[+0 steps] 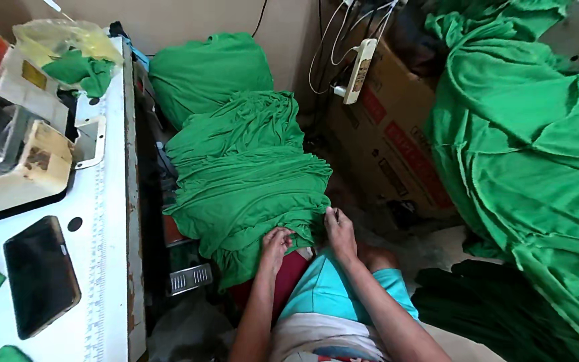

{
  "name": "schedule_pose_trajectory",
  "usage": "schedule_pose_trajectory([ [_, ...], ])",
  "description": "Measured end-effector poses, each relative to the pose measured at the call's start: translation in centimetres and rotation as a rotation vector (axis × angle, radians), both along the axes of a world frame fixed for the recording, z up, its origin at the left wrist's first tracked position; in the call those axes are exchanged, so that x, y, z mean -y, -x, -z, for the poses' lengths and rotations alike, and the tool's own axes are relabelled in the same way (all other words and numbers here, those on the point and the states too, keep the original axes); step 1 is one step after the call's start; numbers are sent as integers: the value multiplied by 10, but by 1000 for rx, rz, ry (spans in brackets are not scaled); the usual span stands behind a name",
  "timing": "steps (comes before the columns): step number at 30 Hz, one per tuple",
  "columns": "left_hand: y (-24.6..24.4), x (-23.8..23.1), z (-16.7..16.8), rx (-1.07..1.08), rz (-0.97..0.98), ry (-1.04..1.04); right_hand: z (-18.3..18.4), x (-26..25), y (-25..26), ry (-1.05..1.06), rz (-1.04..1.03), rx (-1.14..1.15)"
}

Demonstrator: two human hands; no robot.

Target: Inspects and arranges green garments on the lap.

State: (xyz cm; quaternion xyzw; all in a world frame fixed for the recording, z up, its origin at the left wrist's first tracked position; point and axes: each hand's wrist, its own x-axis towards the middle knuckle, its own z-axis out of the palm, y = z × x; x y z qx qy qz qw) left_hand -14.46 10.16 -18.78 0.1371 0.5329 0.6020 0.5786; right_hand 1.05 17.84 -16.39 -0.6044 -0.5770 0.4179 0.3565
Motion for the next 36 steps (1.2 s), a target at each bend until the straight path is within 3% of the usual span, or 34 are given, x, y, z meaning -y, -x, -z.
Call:
schedule_pose_trajectory([
  [3,-1,-1,-1,23,-12,6,-2,4,-7,19,-89,-9],
  [7,-2,2,-3,52,-48,-18,-12,13,-1,77,-450,287],
  [10,-3,2,-2,51,-52,-42,-4,16,5,46,-540,392],
  [13,-8,1,-1,-109,-1,-10,-3,12,2,59,-573,384],
  [18,-24,-4,-9,-551,251,160,-6,12,2,70,-546,407],
  [24,-17,-13,-6,-229,58,113,-8,25,-5,19,-563,339],
  [28,-20,-14,-3,-249,0,124,-11,36,-13,88,-860,257],
  [30,-22,-14,-4,-255,-18,137,-6,40,-16,42,-906,195],
  [36,-16,-14,-11,-113,-33,165,-16,26,-6,-64,-537,320],
])
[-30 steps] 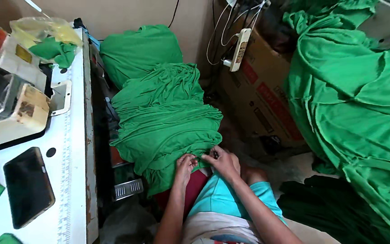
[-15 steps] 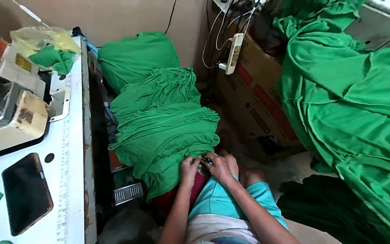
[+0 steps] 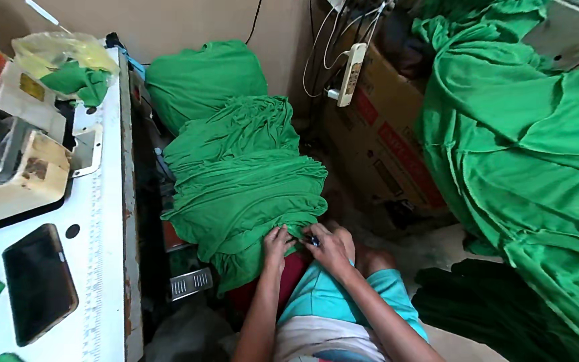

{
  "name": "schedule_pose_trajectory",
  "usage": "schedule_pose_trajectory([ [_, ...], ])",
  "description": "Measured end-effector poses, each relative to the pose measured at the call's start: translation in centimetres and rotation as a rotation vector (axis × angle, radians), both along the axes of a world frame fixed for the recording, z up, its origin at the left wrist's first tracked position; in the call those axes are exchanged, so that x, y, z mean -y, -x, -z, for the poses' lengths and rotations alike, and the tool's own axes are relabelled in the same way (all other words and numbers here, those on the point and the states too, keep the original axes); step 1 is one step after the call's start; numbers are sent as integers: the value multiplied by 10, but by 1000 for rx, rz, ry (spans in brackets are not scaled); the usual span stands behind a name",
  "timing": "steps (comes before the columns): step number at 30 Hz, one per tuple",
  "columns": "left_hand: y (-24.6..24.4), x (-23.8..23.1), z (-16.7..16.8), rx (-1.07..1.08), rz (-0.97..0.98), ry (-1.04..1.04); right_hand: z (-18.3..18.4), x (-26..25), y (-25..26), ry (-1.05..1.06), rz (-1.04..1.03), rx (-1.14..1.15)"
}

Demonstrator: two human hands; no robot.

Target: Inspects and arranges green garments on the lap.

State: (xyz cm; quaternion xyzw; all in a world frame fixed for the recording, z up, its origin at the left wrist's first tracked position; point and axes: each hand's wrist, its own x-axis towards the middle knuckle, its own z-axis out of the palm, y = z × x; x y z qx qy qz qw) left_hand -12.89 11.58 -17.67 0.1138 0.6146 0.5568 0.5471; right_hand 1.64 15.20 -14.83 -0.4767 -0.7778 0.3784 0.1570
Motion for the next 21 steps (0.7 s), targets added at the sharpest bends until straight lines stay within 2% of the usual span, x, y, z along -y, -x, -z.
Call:
schedule_pose_trajectory([
  [6,3,5,5,12,47,-81,0,-13,8,7,19,139],
  [10,-1,9,13,-34,3,-128,-2,-6,3,73,79,73],
  [14,-1,10,15,-47,7,-162,6,-2,0,17,69,-11],
  [18,0,12,14,-43,33,-178,13,-8,8,27,-34,101],
  [21,2,15,22,-104,65,-249,9,-10,12,32,30,119],
])
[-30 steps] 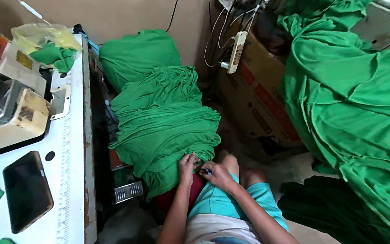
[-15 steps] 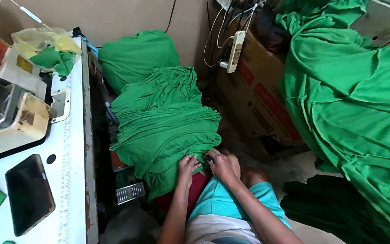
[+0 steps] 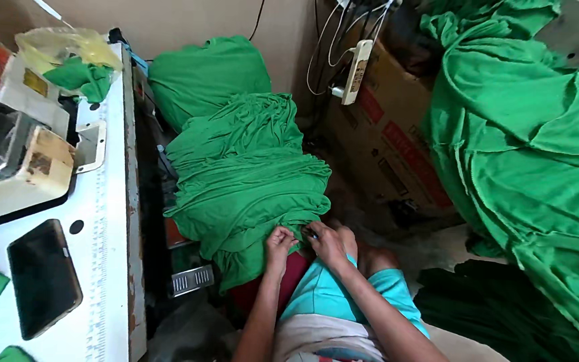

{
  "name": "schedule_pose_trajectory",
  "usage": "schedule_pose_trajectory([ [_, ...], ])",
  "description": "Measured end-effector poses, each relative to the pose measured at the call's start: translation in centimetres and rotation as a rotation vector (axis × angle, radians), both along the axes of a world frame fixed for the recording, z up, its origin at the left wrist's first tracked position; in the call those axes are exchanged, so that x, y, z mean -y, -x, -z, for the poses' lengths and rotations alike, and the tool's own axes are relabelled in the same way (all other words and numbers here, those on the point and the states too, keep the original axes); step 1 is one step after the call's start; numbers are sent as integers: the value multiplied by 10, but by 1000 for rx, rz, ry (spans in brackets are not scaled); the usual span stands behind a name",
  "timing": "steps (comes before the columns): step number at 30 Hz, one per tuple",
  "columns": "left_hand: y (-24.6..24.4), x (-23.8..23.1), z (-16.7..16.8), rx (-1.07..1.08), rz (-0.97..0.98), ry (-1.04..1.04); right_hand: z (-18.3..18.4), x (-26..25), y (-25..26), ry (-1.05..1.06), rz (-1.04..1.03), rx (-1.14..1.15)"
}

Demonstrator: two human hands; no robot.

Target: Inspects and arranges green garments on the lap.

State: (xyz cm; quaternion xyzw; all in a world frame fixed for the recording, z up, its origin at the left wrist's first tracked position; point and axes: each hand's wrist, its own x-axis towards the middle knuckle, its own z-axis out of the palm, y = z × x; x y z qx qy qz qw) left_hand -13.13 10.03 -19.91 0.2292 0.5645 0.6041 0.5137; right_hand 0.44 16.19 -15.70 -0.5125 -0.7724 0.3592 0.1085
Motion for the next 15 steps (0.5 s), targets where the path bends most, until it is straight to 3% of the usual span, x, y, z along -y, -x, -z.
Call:
schedule_pose_trajectory([
  [4,-1,4,7,-243,99,-31,-2,5,-4,18,43,-35],
  [7,-3,6,3,-310,124,6,-6,14,-1,7,35,-25],
  [15,9,-3,-4,-27,131,118,-5,21,-2,31,-183,8],
])
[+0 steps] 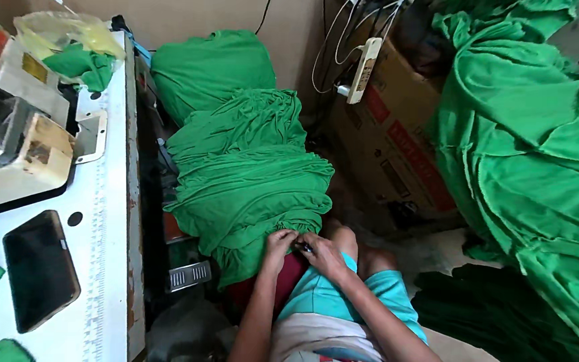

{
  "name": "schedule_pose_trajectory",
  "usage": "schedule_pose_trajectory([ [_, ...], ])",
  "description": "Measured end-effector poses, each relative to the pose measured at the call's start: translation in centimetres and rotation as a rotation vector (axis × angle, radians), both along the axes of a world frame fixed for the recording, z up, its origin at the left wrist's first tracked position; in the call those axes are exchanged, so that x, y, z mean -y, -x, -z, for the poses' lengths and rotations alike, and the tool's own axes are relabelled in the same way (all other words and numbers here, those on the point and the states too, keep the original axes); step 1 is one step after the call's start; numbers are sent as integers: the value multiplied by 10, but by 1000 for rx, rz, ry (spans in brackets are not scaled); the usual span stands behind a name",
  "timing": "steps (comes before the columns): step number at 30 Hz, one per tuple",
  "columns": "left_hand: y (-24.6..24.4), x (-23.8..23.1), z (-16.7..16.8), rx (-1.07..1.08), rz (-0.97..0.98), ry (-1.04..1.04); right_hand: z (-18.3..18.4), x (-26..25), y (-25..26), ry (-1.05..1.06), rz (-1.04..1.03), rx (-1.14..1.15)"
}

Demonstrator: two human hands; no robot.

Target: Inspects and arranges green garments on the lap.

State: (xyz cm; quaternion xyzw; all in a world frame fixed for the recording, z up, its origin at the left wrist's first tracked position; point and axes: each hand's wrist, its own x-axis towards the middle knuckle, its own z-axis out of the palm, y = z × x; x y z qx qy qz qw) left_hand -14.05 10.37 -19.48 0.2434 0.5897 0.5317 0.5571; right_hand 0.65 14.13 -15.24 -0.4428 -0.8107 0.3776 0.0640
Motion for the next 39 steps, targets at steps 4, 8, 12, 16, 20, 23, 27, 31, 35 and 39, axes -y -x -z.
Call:
schedule_pose_trajectory([
  [4,2,2,-3,122,-43,-14,-3,-5,-11,-22,131,5],
  [8,2,2,-4,178,-67,-8,3,-7,-13,-184,145,43],
  [12,3,3,-2,174,-52,-29,13,-7,-10,-336,47,-13],
  [16,3,5,2,144,-17,-67,18,-9,-8,-379,7,-58],
  [20,4,6,3,117,9,-86,19,-12,-4,-379,-6,-50],
  [23,4,5,4,92,20,-86,21,-12,-3,-395,4,-65],
  [27,5,6,0,106,14,-60,15,-14,-6,-186,78,-62],
  [31,27,18,-30,10,237,95,3,-20,-3,31,87,67],
  [35,50,27,-48,-336,314,138,-2,-21,6,-23,65,224],
  [39,36,17,-43,-673,231,-112,4,-26,-3,-41,146,-22],
])
